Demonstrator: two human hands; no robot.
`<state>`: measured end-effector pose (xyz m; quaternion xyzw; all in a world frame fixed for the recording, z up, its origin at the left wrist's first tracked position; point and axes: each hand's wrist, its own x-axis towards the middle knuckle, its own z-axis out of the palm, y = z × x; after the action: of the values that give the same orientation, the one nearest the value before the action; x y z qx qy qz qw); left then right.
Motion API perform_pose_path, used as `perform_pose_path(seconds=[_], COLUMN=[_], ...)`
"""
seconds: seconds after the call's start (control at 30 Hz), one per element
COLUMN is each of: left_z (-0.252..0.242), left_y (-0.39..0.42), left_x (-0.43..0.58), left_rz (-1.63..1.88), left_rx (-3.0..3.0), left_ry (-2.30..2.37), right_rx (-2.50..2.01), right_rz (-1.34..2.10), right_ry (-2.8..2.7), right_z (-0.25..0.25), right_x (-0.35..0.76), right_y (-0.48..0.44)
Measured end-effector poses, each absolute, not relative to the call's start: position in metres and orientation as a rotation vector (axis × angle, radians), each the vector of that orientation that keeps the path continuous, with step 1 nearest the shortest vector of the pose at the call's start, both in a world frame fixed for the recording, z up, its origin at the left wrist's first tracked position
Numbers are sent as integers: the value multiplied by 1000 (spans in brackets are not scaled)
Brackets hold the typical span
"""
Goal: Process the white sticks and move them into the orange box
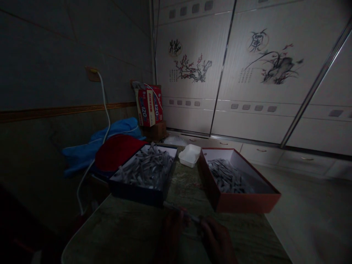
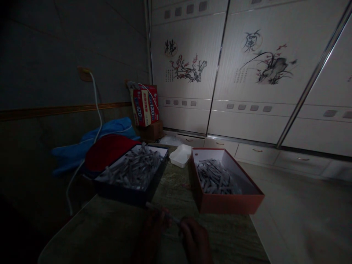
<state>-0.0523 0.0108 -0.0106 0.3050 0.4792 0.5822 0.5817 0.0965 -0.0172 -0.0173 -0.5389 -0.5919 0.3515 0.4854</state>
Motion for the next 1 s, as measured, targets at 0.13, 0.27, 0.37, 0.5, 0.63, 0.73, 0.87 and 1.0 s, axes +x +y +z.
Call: perform_pose_path(seconds=[0.13,0.27,0.37,0.5,0.63,0.73,0.87,1.0], left_z=[-12,-11,-9,-11,-10,-8,-8,-6], left_y=[13,12,11,12,14,12,11,10], left_x=[-51,-51,-51,-51,-52,-53,-53,-51], left_rz=[1383,1396,1399,1391,1374,1357,1372,1403], left_rx=[698,671,679,706,706,711,708,645], left_ry=[1072,1047,1063,1101,1115,1107,1076,1033], right_rx=[-1304,-1346,-1370,-1366,-1303,-1319,-1296,-1296], right_rz=[875,818,782,715,748,773,810,806], right_ry=[-1388,-1420,-1437,-1439,-1478,-1451,-1448,-1459], right_z=[-12,-8,-11,-19,-19,-14,-10,-9], right_x=[95,97,98,98,98,97,97,96], right_y=[-19,-19,-19,-17,-17,-17,-17,-17])
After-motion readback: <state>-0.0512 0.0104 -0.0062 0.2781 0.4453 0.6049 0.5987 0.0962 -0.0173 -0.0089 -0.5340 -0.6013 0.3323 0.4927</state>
